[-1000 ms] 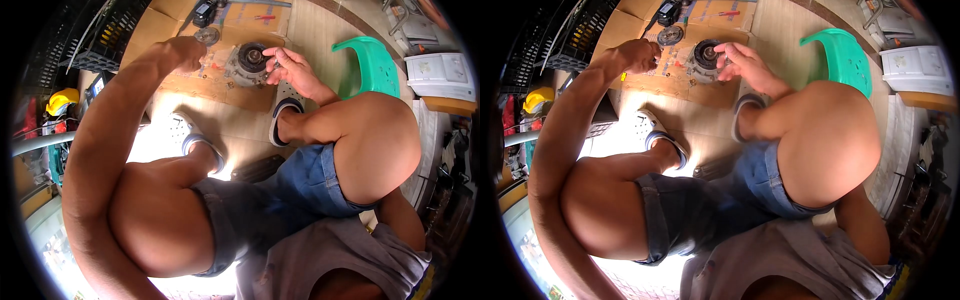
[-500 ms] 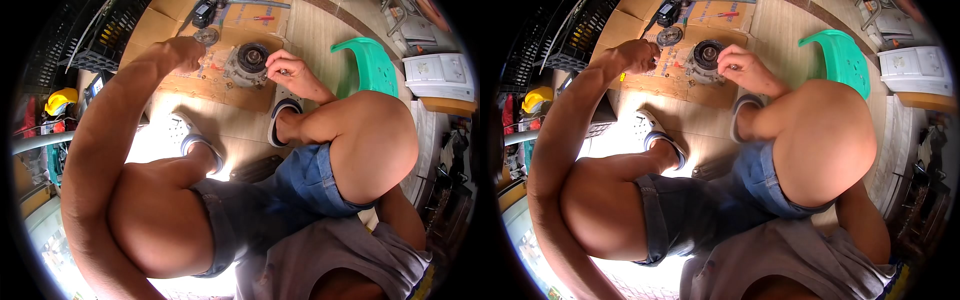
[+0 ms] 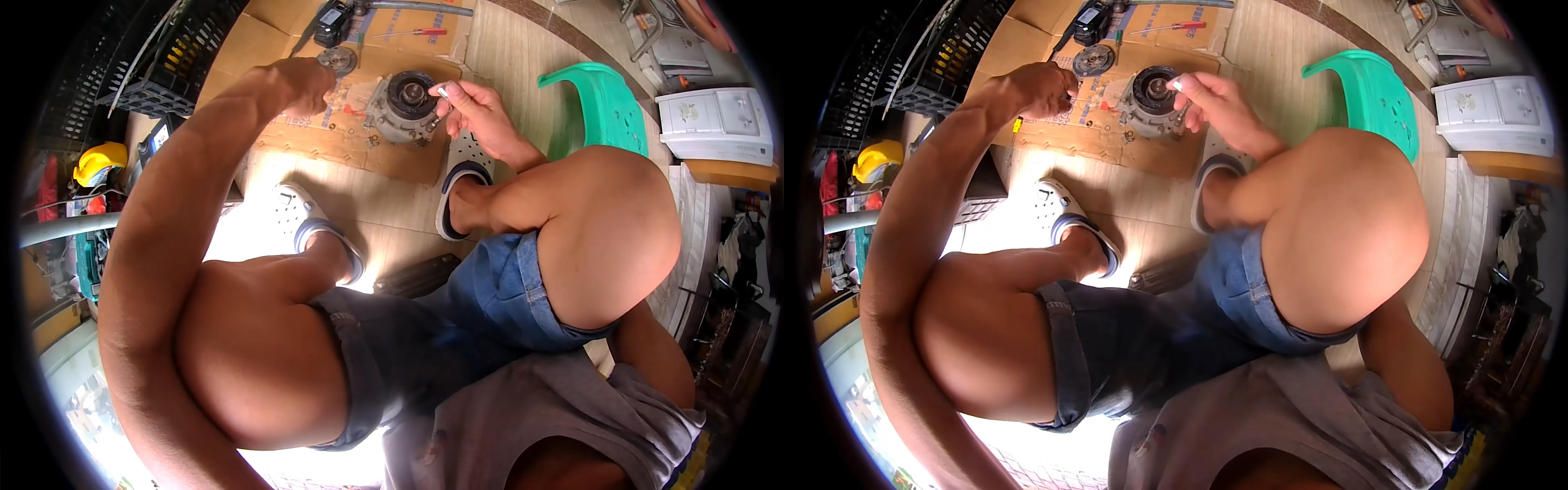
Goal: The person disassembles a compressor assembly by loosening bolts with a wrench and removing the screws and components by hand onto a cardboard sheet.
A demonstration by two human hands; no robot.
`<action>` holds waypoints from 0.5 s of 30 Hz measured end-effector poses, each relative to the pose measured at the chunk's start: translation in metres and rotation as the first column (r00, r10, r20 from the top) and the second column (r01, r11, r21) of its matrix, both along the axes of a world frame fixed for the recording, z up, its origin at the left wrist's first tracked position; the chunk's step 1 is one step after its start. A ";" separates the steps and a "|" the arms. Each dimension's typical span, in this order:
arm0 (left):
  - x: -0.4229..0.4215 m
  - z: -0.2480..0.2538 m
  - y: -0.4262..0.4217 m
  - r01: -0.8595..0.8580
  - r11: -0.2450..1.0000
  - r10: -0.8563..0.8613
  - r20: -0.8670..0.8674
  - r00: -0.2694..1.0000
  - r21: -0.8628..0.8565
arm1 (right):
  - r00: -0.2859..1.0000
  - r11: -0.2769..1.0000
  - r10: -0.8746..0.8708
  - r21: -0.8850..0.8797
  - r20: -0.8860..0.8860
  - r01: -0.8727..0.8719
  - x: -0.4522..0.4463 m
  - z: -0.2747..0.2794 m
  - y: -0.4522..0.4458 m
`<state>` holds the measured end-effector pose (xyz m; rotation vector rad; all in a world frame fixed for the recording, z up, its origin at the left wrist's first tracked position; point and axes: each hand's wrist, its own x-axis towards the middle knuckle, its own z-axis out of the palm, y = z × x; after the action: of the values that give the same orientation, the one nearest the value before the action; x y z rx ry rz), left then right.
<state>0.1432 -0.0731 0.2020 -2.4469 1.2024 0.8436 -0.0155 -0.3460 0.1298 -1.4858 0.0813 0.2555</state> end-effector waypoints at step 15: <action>0.001 0.001 -0.003 0.024 0.999 -0.024 -0.005 1.000 0.025 | 0.993 0.987 -0.117 0.114 0.036 0.112 -0.003 0.001 0.007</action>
<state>0.1440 -0.0756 0.2026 -2.4069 1.2132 0.8532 -0.0188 -0.3395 0.1311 -1.3698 0.1156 0.1333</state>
